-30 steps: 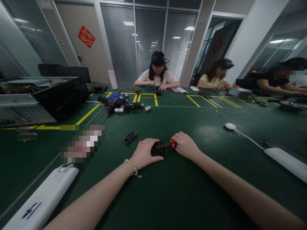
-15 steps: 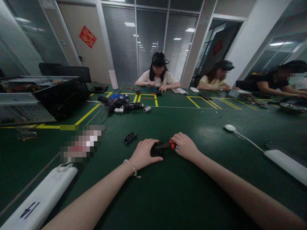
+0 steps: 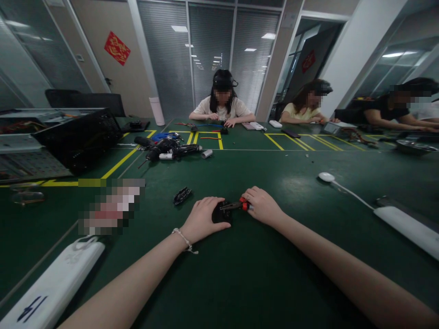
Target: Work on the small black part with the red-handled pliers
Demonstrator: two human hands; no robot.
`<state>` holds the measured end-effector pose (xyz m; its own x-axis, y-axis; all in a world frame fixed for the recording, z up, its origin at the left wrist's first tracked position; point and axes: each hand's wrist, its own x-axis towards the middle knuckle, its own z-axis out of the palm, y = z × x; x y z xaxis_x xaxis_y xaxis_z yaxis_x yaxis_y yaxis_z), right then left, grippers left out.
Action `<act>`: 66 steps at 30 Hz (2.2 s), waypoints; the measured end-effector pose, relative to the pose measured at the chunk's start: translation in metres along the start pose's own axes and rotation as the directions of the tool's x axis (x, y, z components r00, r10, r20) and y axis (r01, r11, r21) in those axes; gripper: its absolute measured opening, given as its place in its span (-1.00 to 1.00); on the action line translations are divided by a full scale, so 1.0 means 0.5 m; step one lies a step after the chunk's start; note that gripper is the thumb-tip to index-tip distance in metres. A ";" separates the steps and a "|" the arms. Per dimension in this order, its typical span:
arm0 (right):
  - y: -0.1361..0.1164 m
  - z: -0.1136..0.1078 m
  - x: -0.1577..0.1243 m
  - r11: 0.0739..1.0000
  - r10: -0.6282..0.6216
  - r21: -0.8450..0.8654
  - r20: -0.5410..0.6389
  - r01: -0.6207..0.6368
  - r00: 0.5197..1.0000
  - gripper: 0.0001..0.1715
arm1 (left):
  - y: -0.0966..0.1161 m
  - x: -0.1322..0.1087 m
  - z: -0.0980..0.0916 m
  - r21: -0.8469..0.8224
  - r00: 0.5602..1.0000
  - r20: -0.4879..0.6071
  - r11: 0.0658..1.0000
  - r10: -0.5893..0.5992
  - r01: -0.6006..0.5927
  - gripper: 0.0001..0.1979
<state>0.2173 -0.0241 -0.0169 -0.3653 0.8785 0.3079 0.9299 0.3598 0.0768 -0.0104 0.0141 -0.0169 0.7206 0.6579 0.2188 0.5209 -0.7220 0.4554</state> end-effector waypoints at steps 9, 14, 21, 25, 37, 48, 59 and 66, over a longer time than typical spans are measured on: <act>-0.005 -0.007 0.001 1.000 0.007 -0.008 0.011 -0.007 1.000 -0.74 | 0.000 -0.002 0.001 0.009 1.000 0.004 1.000 0.009 -0.009 -0.37; -0.003 -0.005 0.001 1.000 0.011 -0.010 0.019 -0.011 1.000 -0.72 | 0.001 -0.002 -0.002 0.015 1.000 0.005 1.000 0.012 -0.012 -0.36; -0.006 -0.007 0.002 1.000 0.002 -0.002 0.013 -0.002 1.000 -0.72 | 0.000 -0.001 0.001 0.014 1.000 0.001 1.000 0.009 -0.009 -0.37; -0.004 -0.006 0.001 1.000 0.001 0.002 0.008 -0.001 1.000 -0.71 | 0.001 -0.003 -0.002 0.015 1.000 0.008 1.000 0.004 -0.005 -0.36; -0.002 -0.003 0.000 1.000 -0.002 -0.006 0.012 0.002 1.000 -0.72 | 0.002 -0.004 -0.002 0.008 1.000 0.015 1.000 0.008 -0.008 -0.35; -0.007 -0.004 0.001 0.999 0.000 -0.037 0.024 0.001 1.000 -0.68 | 0.001 -0.005 -0.002 0.015 1.000 0.023 1.000 0.001 -0.001 -0.35; -0.005 -0.004 0.000 0.999 0.002 -0.035 0.020 -0.001 1.000 -0.68 | 0.002 -0.005 -0.004 0.011 1.000 0.028 1.000 0.000 0.000 -0.35; -0.008 -0.006 0.003 0.999 -0.008 -0.034 0.021 0.009 1.000 -0.70 | 0.003 -0.005 -0.005 0.001 1.000 0.022 1.000 0.000 0.000 -0.36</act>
<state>0.2133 -0.0252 -0.0141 -0.3738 0.8818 0.2877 0.9275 0.3567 0.1117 -0.0126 0.0116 -0.0147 0.7303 0.6533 0.1997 0.5215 -0.7220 0.4547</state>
